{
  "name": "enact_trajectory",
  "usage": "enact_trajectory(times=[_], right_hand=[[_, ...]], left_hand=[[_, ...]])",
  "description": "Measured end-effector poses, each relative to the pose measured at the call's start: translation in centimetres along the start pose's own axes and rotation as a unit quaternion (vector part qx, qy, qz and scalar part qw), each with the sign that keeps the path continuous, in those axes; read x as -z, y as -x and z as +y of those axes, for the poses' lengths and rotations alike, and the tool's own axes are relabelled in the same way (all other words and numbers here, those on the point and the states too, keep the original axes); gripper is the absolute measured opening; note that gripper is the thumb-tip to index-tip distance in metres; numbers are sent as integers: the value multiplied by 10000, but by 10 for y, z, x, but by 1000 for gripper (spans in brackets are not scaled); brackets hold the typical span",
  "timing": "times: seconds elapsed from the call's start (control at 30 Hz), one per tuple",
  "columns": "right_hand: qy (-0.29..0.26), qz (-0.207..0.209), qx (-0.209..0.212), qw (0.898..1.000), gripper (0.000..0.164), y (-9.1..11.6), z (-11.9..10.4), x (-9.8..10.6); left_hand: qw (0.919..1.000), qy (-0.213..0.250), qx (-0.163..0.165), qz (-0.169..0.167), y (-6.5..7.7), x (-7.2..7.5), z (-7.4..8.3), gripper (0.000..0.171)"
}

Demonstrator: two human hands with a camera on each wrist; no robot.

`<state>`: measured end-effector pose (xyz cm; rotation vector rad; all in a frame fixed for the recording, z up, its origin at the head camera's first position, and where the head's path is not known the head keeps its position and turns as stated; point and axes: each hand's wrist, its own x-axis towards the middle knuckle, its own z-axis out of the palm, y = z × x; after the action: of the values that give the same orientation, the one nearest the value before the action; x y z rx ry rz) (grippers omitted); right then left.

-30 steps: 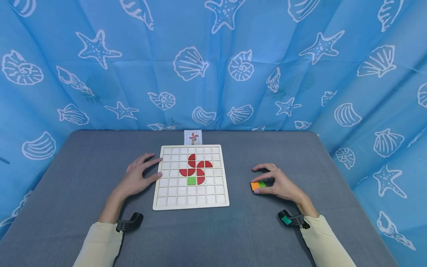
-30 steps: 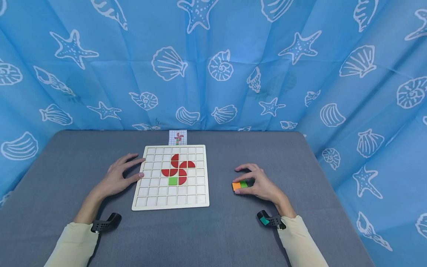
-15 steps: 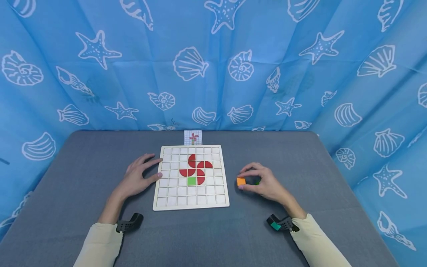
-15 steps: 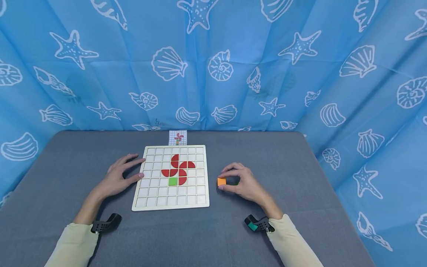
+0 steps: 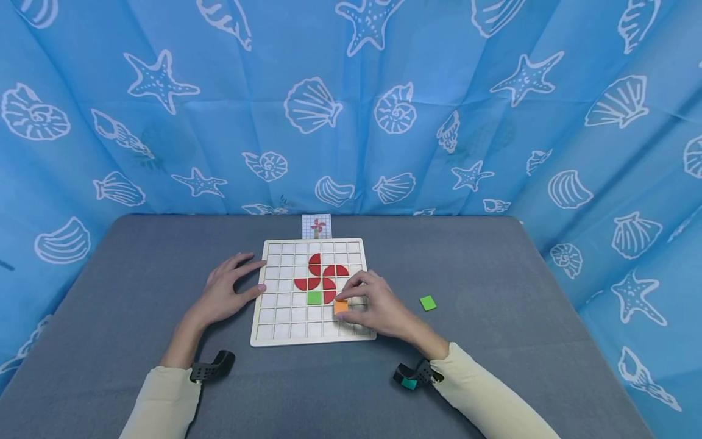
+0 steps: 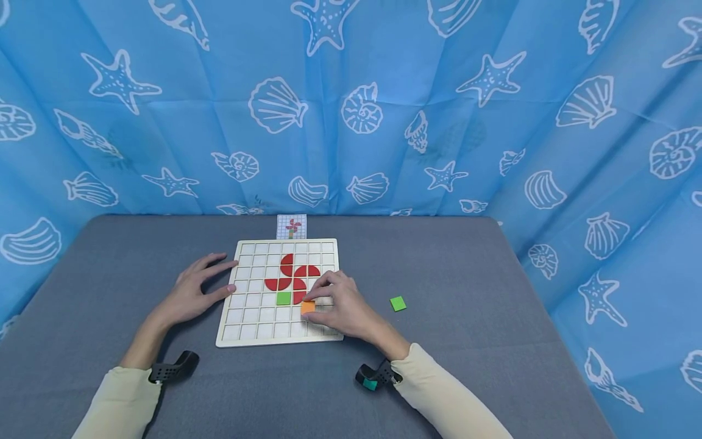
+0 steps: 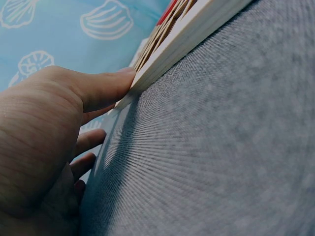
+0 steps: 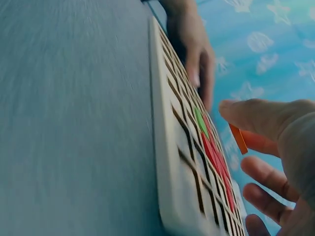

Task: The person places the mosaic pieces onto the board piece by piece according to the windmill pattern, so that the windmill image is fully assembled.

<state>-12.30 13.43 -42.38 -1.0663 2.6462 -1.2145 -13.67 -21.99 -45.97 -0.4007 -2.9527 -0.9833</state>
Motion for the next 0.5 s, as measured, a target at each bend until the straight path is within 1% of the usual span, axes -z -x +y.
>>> enact_trajectory(times=[0.2,0.37,0.5], right_hand=[[170,-59,272,9995,27,-16,-8,-22],[416,-26,270,9988,27,-25,-11,-34],[529,-27,278,9982,27,-27,-13,-39]], left_hand=[[10000,-6,-26,-2,0,1,-1,60],[10000,17,-48,9,0,1,-1,60],[10000,32,-71,13,1,2,0,59]])
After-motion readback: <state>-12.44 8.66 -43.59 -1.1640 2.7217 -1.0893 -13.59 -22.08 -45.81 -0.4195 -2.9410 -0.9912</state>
